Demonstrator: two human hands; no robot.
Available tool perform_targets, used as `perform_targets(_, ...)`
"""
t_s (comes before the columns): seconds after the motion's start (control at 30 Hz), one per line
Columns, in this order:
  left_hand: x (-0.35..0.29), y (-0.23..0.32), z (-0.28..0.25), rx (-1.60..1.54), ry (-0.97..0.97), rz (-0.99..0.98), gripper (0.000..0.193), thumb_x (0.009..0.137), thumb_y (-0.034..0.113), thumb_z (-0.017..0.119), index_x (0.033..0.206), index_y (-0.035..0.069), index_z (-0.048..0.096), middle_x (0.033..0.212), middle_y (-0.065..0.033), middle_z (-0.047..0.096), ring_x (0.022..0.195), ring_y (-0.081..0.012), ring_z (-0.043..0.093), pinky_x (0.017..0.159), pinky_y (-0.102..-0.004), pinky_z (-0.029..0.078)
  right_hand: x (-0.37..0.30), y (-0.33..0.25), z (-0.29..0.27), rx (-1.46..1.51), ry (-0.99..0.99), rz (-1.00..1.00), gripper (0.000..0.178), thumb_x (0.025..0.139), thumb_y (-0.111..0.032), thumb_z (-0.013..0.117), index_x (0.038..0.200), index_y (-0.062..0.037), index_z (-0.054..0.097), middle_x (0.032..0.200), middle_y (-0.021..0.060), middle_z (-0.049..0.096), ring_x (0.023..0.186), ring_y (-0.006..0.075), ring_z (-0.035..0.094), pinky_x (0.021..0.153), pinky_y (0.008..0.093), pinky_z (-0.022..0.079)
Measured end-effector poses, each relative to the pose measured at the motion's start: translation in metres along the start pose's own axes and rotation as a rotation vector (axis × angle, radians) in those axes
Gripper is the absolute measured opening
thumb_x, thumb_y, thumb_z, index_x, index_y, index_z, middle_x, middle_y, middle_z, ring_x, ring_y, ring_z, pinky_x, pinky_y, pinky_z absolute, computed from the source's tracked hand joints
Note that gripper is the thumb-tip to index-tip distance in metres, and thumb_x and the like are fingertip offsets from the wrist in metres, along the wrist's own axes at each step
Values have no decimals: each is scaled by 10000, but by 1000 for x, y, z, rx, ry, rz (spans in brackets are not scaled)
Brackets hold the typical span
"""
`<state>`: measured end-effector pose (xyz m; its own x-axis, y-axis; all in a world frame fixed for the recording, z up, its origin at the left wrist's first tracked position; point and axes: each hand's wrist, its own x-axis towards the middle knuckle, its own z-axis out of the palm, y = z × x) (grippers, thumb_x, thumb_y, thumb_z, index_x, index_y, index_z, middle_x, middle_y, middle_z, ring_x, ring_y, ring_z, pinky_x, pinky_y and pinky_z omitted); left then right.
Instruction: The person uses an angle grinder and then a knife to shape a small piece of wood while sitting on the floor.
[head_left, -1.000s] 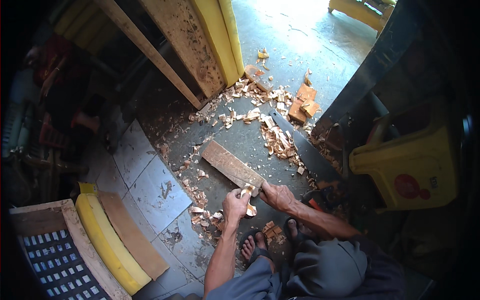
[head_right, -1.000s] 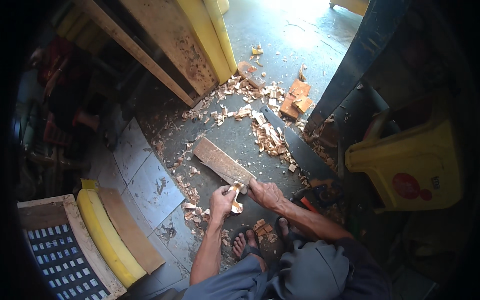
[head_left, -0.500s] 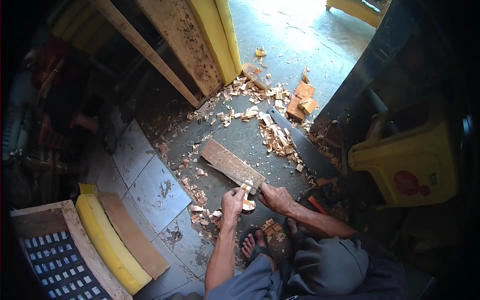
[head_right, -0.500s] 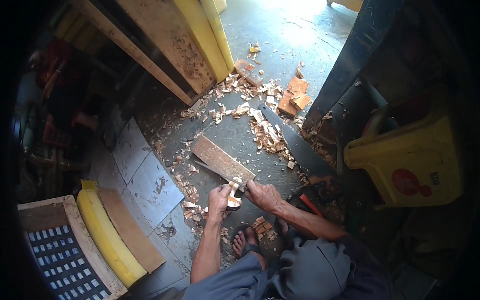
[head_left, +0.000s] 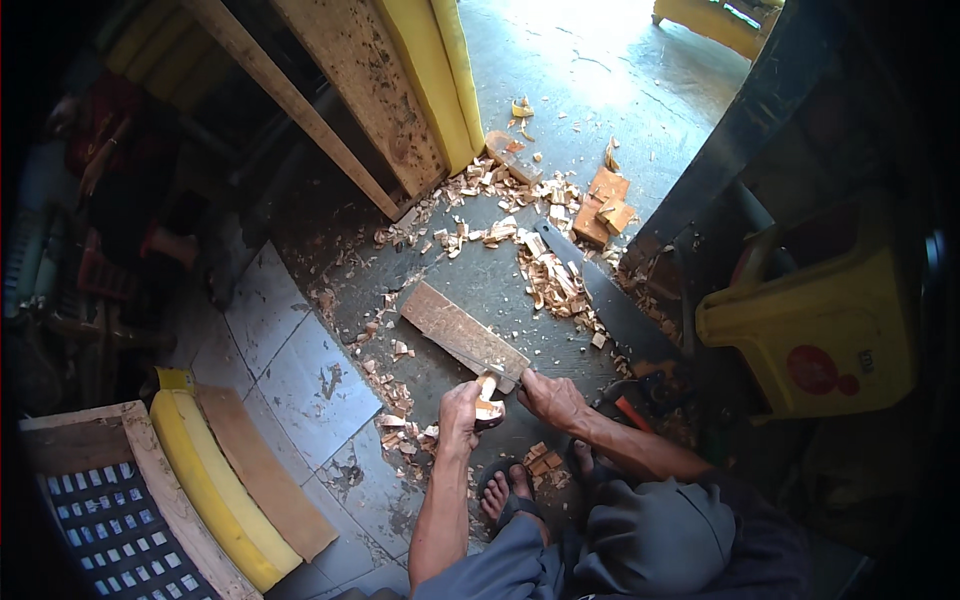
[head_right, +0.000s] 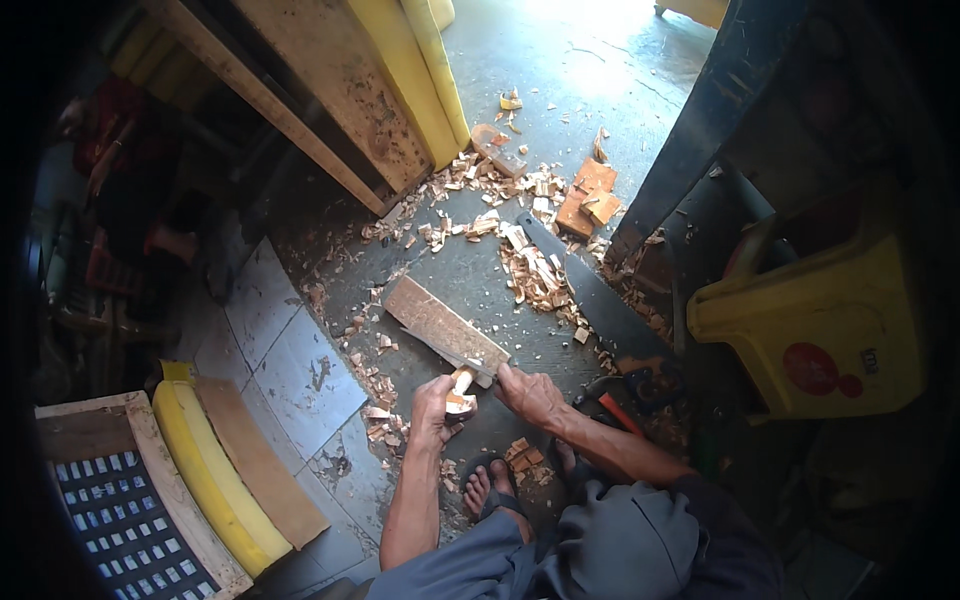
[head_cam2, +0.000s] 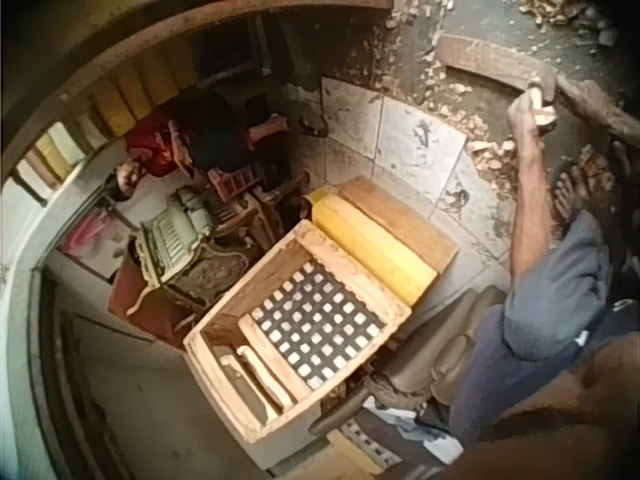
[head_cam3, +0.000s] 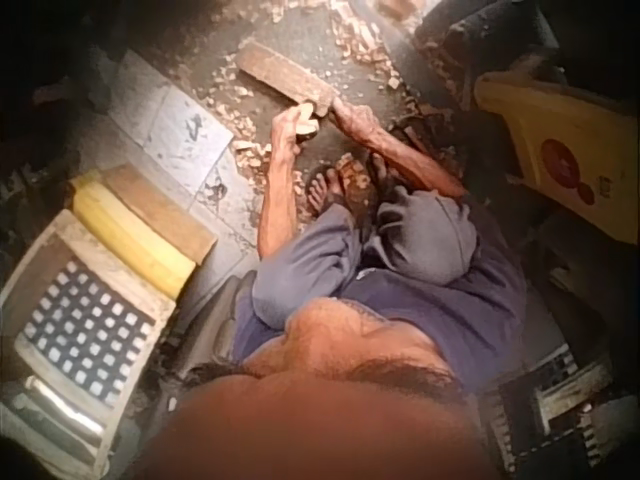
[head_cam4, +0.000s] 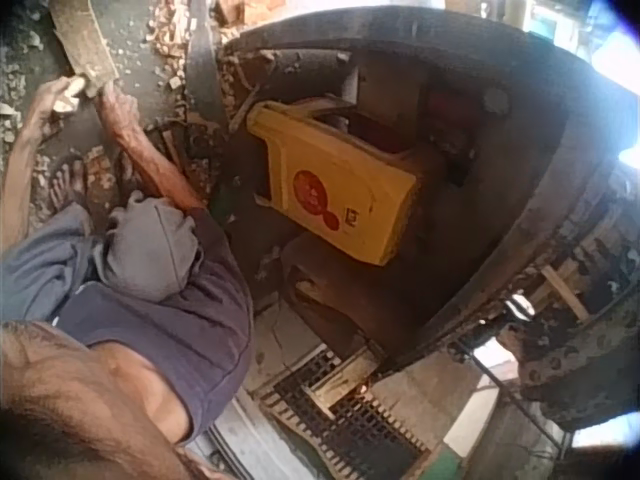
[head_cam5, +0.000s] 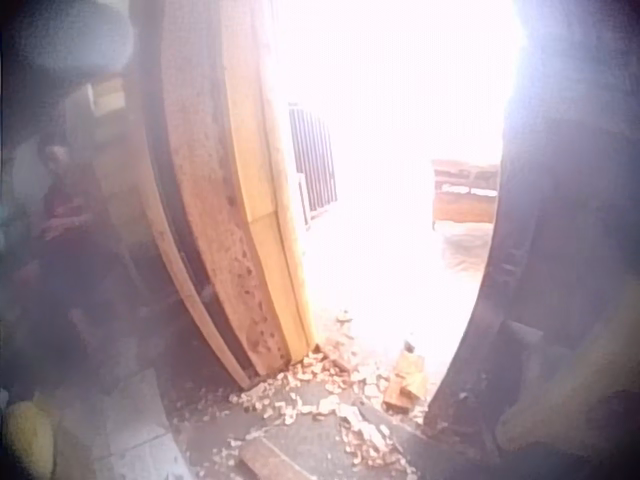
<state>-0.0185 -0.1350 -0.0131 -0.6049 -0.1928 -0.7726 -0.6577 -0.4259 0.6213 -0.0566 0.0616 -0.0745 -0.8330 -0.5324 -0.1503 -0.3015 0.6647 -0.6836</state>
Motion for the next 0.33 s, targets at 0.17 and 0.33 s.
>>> perform_targets(0.17, 1, -1, 0, -113, 9, -18, 250, 925, 177, 604, 996, -61, 637, 773, -109, 621, 533, -192, 646, 403, -296, 515, -5, -5, -4, 3, -2, -22, 277, 966, -273, 646, 1042, -49, 503, 899, 242, 701, 756, 476, 686, 638, 565, 545)
perform_targets(0.33, 15, -9, -4, -162, -6, 3, 277, 926, 177, 623, 1038, -76, 624, 814, -150, 633, 568, -217, 670, 436, -282, 543, 2, -6, -4, -42, -21, -24, 298, 956, -275, 665, 1065, -55, 496, 925, 242, 704, 740, 481, 685, 644, 569, 552)
